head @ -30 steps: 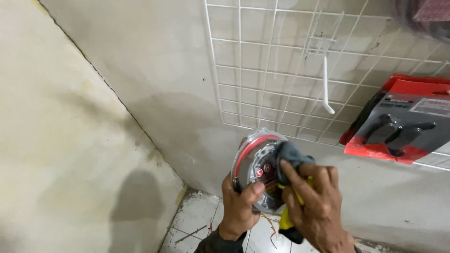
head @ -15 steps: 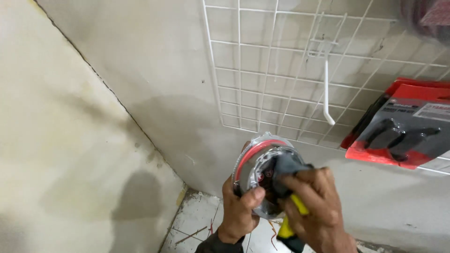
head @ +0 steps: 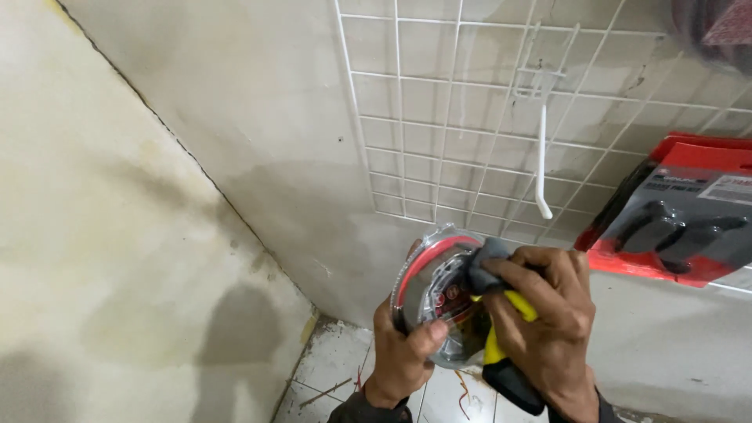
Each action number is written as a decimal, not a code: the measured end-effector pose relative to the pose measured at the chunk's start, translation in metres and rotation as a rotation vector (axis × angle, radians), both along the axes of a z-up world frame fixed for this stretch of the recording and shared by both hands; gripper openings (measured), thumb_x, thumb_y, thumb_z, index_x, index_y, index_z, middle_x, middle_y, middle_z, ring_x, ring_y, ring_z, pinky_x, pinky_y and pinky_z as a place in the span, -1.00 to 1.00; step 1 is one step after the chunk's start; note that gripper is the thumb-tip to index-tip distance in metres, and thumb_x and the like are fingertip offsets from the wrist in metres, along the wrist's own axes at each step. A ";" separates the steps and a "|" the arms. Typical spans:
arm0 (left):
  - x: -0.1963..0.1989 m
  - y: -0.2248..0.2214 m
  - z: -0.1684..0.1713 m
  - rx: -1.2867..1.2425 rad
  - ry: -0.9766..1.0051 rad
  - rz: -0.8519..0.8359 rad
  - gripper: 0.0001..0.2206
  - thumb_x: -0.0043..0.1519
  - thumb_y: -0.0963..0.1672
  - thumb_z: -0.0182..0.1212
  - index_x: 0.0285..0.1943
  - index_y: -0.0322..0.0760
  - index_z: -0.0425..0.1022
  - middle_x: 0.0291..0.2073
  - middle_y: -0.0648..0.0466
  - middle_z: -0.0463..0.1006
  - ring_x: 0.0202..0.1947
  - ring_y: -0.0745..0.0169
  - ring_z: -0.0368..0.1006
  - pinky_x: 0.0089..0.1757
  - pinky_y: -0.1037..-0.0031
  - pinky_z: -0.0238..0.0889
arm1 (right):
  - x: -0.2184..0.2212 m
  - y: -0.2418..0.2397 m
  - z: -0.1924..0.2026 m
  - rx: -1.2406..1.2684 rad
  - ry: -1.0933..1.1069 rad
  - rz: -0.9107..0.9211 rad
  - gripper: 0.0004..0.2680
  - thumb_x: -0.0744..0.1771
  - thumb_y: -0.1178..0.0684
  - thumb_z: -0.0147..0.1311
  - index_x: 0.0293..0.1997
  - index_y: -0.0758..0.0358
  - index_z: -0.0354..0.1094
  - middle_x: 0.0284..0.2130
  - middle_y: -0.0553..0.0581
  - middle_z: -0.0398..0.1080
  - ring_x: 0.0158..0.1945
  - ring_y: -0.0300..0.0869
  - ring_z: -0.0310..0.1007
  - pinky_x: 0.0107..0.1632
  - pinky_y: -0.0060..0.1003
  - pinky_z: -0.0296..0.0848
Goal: Cleaning the packaging of automotive parts on a display rack with a cloth.
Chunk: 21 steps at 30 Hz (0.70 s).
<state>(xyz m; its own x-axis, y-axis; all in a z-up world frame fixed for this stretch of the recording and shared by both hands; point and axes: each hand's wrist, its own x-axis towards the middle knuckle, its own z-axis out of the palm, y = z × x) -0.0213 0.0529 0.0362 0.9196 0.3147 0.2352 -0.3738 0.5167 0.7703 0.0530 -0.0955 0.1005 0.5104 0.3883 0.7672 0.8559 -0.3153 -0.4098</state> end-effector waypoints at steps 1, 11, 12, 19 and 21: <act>-0.002 -0.001 -0.003 0.112 0.011 0.041 -0.45 0.15 -0.07 0.32 0.26 -0.56 0.42 -0.04 -0.09 0.55 -0.16 0.22 0.46 -0.20 0.38 0.37 | -0.003 0.003 -0.001 -0.007 -0.028 -0.039 -0.65 0.06 0.30 0.26 -0.11 0.23 0.51 -0.22 0.16 0.41 -0.15 0.02 0.32 -0.12 -0.15 0.34; -0.004 0.004 0.000 0.052 0.019 0.065 -0.49 0.10 -0.08 0.30 0.19 -0.53 0.41 -0.06 0.01 0.56 -0.09 0.27 0.47 -0.06 0.43 0.40 | 0.003 0.011 -0.004 0.002 -0.092 0.043 -0.66 0.06 0.28 0.25 -0.11 0.26 0.50 -0.21 0.17 0.42 -0.16 0.04 0.32 -0.10 -0.13 0.36; -0.002 0.004 -0.014 0.111 0.059 0.083 -0.53 0.13 -0.07 0.30 0.11 -0.58 0.44 -0.15 -0.01 0.54 -0.17 0.25 0.42 -0.15 0.41 0.36 | 0.000 0.012 -0.004 -0.003 -0.109 0.054 -0.66 0.06 0.27 0.26 -0.12 0.26 0.51 -0.22 0.17 0.43 -0.17 0.03 0.33 -0.12 -0.15 0.36; -0.003 0.004 0.015 0.303 -0.029 0.176 -0.56 0.15 -0.05 0.22 0.13 -0.48 0.48 -0.17 0.08 0.52 -0.20 0.38 0.36 -0.18 0.51 0.33 | 0.000 0.015 0.007 -0.021 -0.118 0.098 -0.66 0.06 0.27 0.28 -0.12 0.30 0.51 -0.23 0.17 0.45 -0.18 0.03 0.36 -0.15 -0.16 0.39; 0.003 0.013 -0.020 0.228 0.007 0.170 -0.60 0.19 -0.07 0.26 0.05 -0.54 0.48 -0.26 0.04 0.47 -0.28 0.34 0.32 -0.25 0.49 0.27 | 0.007 0.009 0.005 -0.042 -0.101 0.120 -0.67 0.05 0.26 0.29 -0.15 0.29 0.51 -0.23 0.16 0.46 -0.18 0.03 0.38 -0.16 -0.16 0.40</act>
<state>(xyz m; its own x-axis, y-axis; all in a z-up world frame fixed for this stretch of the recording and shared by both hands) -0.0181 0.0657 0.0158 0.8601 0.4039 0.3116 -0.4347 0.2606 0.8621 0.0599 -0.0865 0.1059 0.3794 0.4746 0.7942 0.9247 -0.2232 -0.3084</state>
